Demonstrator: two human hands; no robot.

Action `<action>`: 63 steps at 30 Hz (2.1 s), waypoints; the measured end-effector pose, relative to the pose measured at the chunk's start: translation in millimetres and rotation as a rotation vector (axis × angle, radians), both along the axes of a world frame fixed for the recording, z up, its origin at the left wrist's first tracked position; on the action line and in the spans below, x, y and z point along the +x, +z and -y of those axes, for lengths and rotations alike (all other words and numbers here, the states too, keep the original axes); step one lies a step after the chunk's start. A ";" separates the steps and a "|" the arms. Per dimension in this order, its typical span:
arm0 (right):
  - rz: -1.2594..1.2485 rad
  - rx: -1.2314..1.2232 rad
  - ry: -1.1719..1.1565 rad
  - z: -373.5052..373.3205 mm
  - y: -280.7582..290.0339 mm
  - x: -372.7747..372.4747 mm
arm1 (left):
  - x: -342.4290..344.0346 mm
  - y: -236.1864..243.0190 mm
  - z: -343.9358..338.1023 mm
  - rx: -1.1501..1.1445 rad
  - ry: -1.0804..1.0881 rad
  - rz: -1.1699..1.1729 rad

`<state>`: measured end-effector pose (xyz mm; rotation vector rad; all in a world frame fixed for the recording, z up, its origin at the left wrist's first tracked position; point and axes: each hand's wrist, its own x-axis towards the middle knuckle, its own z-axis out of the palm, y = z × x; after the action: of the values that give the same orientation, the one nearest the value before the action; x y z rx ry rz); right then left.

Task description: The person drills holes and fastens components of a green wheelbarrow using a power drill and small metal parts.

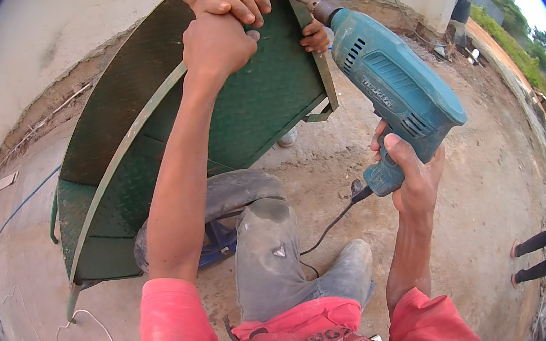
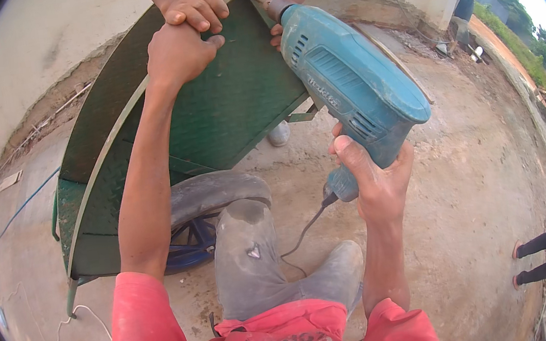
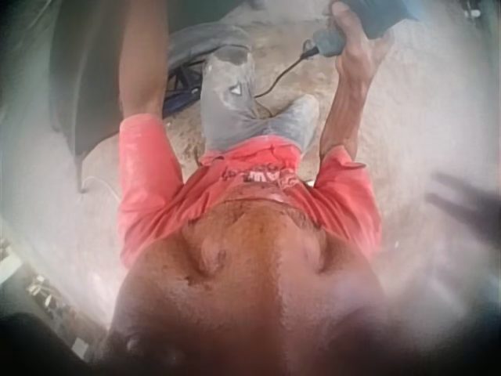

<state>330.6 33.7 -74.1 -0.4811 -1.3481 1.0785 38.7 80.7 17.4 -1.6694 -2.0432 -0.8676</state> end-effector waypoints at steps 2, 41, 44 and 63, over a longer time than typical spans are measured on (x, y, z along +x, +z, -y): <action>0.002 0.010 0.006 -3.6 -1.0 0.2 | -0.7 -0.6 -2.2 -0.004 -0.009 0.017; 0.729 0.109 -0.106 -43.3 79.6 55.7 | -1.5 8.7 -9.0 -0.087 0.068 -0.060; 0.603 0.253 -0.250 -40.5 60.1 46.1 | 11.2 31.5 -8.9 -0.186 0.043 -0.070; 0.743 0.335 -0.508 -39.2 64.3 45.8 | 21.8 11.6 -25.4 0.120 0.105 0.010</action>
<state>376.3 72.9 -9.9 -0.9626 -1.8651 0.2299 60.5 106.1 29.0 -1.4840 -2.0235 -0.9448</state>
